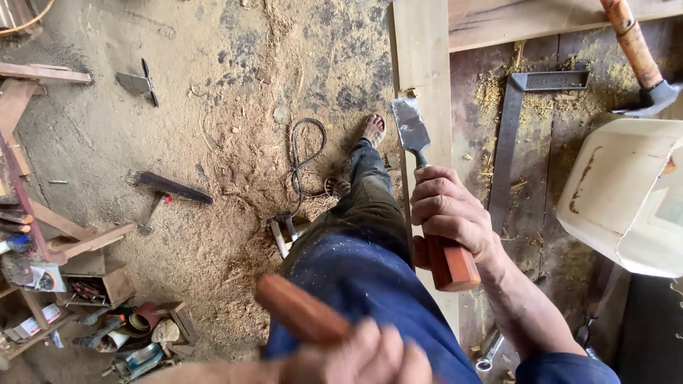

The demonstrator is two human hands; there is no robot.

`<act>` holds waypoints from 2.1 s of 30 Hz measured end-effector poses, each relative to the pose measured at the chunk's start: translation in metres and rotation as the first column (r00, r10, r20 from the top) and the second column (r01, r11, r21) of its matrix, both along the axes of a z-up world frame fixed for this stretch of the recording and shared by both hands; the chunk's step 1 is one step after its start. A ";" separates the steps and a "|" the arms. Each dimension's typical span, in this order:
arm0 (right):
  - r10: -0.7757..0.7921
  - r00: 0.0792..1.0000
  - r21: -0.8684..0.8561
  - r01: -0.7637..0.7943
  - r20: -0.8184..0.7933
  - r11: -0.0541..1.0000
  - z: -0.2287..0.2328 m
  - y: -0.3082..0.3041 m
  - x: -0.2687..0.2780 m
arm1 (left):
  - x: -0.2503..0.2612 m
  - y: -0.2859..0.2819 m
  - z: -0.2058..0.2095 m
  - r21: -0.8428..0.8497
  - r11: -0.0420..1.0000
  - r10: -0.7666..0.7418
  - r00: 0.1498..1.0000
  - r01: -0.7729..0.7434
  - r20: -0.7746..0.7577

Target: Using a chisel and a wooden mallet to manually carve a mortise slot into a wooden board.

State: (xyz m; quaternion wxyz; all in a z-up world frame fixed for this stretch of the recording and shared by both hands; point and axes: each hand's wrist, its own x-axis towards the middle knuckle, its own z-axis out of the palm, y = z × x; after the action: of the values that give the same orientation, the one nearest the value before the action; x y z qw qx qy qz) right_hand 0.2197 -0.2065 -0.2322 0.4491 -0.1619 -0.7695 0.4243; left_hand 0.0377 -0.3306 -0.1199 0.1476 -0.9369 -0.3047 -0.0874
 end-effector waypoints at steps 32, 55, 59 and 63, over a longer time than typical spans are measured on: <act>-0.008 1.000 0.067 0.008 -0.009 0.998 -0.063 -0.018 0.019 | 0.022 0.010 -0.038 -0.065 0.967 0.255 0.925 -0.247 0.281; -0.014 0.997 0.070 0.009 0.074 0.998 -0.057 -0.025 0.007 | -0.003 -0.023 -0.033 -0.391 0.916 0.239 0.906 -0.091 0.349; -0.125 0.990 0.032 0.123 0.068 0.992 -0.040 -0.026 0.000 | -0.009 -0.032 -0.031 -0.471 0.875 0.303 0.886 -0.113 0.351; -0.117 0.992 -0.022 0.118 0.051 0.993 -0.025 -0.022 0.002 | 0.001 -0.027 -0.022 -0.585 0.807 0.420 0.774 -0.080 0.473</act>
State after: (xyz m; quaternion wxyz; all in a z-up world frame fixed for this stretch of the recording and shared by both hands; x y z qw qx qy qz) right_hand 0.2215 -0.2285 -0.2567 0.4522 -0.2228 -0.7642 0.4024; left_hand 0.0383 -0.3572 -0.1415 -0.2086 -0.8150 -0.4740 -0.2601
